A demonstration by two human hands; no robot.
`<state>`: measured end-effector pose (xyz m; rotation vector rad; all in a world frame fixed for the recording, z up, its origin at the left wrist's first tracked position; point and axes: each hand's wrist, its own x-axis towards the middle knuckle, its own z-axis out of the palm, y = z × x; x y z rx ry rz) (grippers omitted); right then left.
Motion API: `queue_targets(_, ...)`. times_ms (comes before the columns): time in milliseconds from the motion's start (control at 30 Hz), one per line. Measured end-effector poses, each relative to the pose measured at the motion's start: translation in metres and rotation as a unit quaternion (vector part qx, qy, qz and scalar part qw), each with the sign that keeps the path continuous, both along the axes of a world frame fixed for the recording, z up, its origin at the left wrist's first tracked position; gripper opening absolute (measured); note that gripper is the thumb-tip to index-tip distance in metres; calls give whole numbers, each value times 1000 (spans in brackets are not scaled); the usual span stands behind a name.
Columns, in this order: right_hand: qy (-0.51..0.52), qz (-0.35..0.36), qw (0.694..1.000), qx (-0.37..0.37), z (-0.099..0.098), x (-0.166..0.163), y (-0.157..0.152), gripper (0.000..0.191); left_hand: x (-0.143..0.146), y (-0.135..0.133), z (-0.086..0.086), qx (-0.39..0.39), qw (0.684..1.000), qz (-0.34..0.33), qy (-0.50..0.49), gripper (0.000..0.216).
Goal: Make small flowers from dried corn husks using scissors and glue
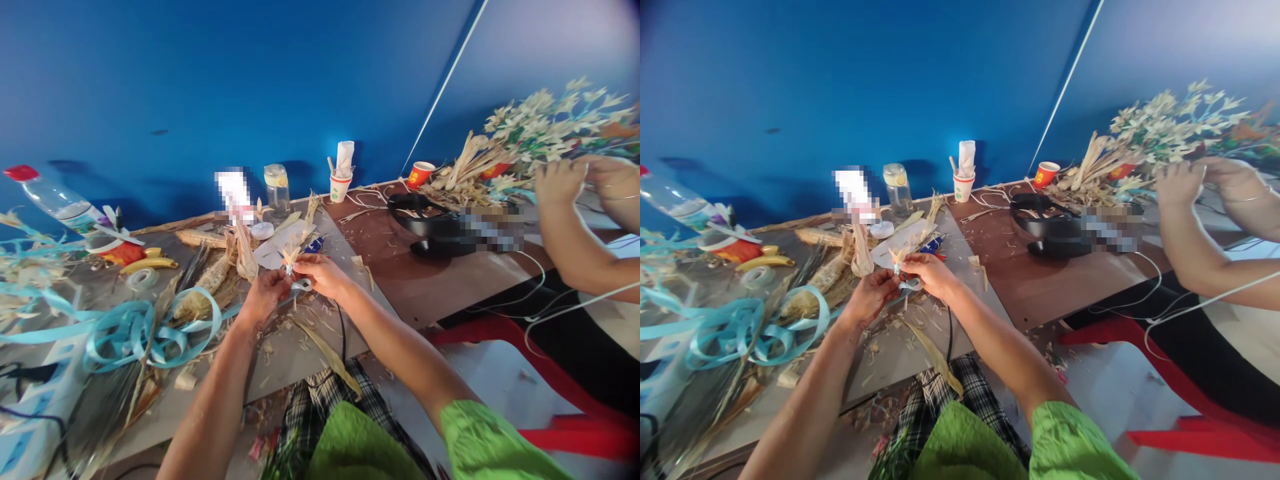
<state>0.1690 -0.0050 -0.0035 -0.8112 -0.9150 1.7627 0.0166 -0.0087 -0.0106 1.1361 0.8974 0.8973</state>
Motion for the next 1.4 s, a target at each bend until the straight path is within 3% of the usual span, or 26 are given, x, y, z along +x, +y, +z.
queue_targets(200, -12, 12, 1000, -12, -3, -2, 2, 29, 0, 0, -4, 18, 999, -7, 25, 25)
queue_targets(467, -145, -77, 979, 124, -6, -9, 2, 30, 0, 1, -8, 70, 993, -8, 92, 22)
queue_targets(567, -122, -57, 987, 84, -6, -7, 3, 28, 0, 1, -8, 59, 994, -8, 92, 26)
queue_targets(700, -15, 28, 999, 1, -5, 1, 3, 31, 0, -1, -4, 32, 999, -18, 33, 29)
queue_targets(833, 44, 71, 996, -20, -4, 7, 4, 30, -1, -1, -1, 10, 1000, -27, -11, 30)
queue_targets(1033, 11, 6, 999, 30, -4, -3, 2, 33, -2, 1, -3, 81, 989, 52, 109, 26)
queue_targets(1200, -122, -143, 978, 91, -9, -20, 0, 34, 2, -3, 1, 192, 946, 117, 235, 13)
queue_targets(1300, -134, -139, 975, 113, -12, -21, 2, 38, 3, -4, 2, 204, 945, 109, 233, 12)
queue_targets(1400, -103, -121, 983, 90, -10, -16, 3, 32, 3, -3, -1, 136, 975, 66, 161, 14)
